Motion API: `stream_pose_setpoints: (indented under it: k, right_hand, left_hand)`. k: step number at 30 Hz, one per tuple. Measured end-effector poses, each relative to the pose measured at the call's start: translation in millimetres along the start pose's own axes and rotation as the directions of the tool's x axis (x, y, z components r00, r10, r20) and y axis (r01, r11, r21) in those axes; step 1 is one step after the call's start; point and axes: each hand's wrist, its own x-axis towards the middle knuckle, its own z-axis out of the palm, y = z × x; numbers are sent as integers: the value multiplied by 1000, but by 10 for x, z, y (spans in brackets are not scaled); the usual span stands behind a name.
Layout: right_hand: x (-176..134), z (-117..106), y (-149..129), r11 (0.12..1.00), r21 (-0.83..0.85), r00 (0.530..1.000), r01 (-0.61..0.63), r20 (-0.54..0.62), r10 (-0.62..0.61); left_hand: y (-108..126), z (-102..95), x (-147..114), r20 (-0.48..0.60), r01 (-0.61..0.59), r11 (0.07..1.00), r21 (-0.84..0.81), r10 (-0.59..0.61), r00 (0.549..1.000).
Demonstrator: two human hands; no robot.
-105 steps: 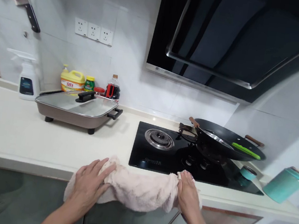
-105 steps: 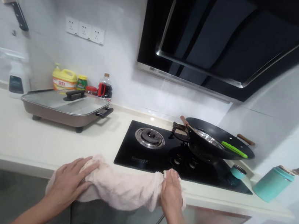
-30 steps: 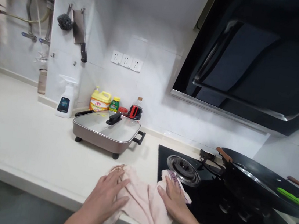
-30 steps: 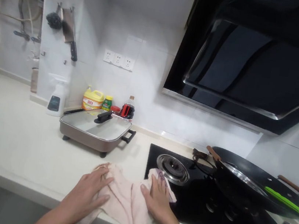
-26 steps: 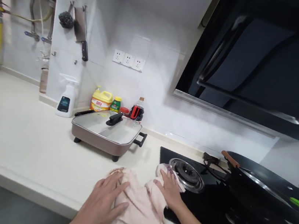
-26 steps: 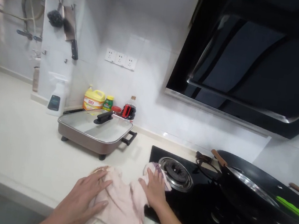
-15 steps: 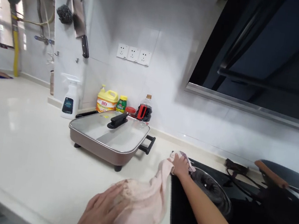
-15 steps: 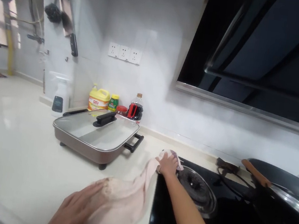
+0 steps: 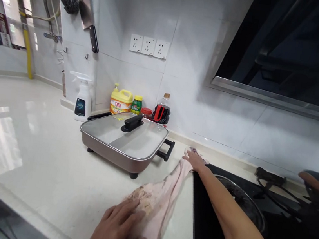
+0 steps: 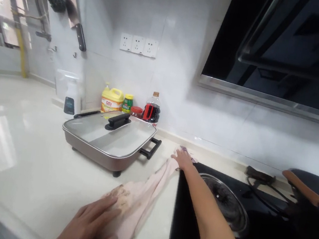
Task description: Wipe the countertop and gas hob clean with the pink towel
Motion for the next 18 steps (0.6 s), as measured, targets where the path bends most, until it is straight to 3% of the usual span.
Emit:
stream_pose_setpoints:
  k: [4,12,18]
  right_hand:
    - [-288,-70,-183,1000,-17,997,12,72,-11]
    - [-1188,-223,-633,998,-29,992,-63,106,66]
    - [-1986,-358,-1010,997,-26,989,-73,124,76]
  left_hand:
    - [54,-83,72,11,99,992,-82,-98,995]
    - [125,-135,119,181,333,923,-194,-300,937]
    - [176,-194,135,237,381,890,-251,-325,916]
